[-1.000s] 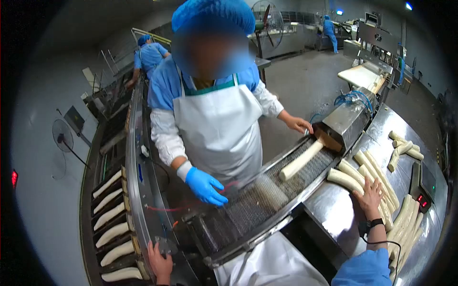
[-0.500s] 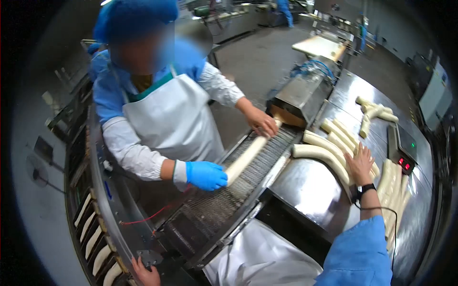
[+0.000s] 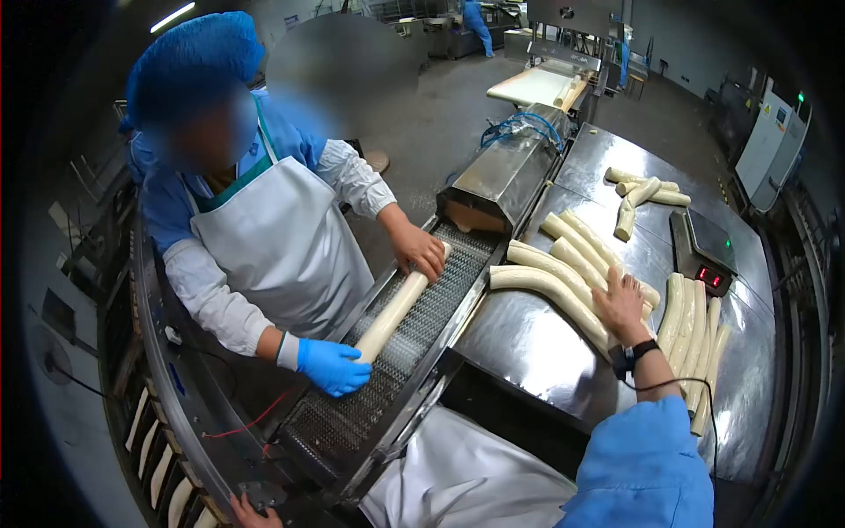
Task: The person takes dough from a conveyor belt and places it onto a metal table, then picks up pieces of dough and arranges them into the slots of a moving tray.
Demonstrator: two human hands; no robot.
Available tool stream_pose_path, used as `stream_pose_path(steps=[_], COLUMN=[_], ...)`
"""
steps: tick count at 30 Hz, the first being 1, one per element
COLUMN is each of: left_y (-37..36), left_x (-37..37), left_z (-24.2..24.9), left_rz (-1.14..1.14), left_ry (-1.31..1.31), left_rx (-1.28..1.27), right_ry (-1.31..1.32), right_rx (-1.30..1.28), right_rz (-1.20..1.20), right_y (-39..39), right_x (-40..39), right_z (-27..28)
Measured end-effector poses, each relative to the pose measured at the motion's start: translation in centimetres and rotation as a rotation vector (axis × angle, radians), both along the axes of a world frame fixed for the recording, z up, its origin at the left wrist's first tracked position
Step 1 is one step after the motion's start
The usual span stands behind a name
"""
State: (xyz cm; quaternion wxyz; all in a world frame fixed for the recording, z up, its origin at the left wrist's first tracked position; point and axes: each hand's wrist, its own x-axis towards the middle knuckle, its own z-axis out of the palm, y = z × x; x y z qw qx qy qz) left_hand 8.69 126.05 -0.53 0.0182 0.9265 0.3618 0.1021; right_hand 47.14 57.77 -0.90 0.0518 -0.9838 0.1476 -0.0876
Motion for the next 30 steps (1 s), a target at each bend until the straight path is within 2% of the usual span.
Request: stream_pose_path(steps=[3, 5, 7, 9, 10, 11, 12, 13, 15, 17, 20, 23, 25, 27, 30], left_y=[0.9, 2.2, 2.9, 3.4, 3.7, 3.8, 3.5, 3.0, 2.6, 3.1, 2.8, 2.8, 2.9, 2.3, 2.9], left_x=[-0.4, -0.8, -1.1, -1.5, -1.6, -1.8, -1.6, -1.2, -1.3, -1.5, -1.1, -1.0, -1.0, -0.8, -1.1], left_z=[-1.0, -3.4, -4.5, -5.0, -5.1, -5.2, -5.0, -4.5, -4.3, -4.5, -4.0, -4.1, -3.6, -3.1, -3.7], left_rz=[0.016, 0.164, 0.160, 0.152, 0.136, 0.121, 0.126, 0.148, 0.181, 0.126, 0.148, 0.169, 0.171, 0.161, 0.144], left_ry=[-0.009, 0.043, -0.002, -0.044, -0.035, -0.026, -0.029, -0.036, -0.042, -0.010, -0.032, -0.045, -0.043, -0.043, -0.064], left_rx=[0.007, -0.108, -0.112, -0.119, -0.113, -0.108, -0.114, -0.116, -0.124, -0.106, -0.125, -0.141, -0.139, -0.158, -0.138], right_ry=[-0.050, -0.040, 0.032, 0.108, -0.029, -0.034, 0.073, 0.182, 0.173, 0.189, 0.068, 0.079, 0.126, 0.049, 0.144], right_rx=[-0.058, 0.009, -0.031, 0.046, 0.032, 0.030, 0.065, 0.098, 0.129, 0.196, 0.186, 0.138, 0.180, 0.098, 0.178], right_rz=[0.113, 0.161, 0.127, -0.104, -0.128, -0.127, -0.207, -0.286, -0.267, -0.063, 0.046, 0.070, 0.040, 0.093, 0.113], right_y=[-0.2, 0.2, 0.6, 1.1, 0.3, -0.7, -0.2, 0.0, -1.5, -2.4, -0.5, 1.4, 4.0, 5.6, 8.9], right_x=[-2.8, -5.1, -7.6, -10.0, -10.4, -10.4, -10.4, -10.2, -7.5, -3.7, 2.0, 6.7, 7.6, 8.1, 6.1], right_z=[-2.0, -2.0, -0.8, 0.9, 0.0, -0.6, 0.9, 2.2, 1.0, -1.1, -3.6, -4.9, -3.9, -3.5, -1.1])
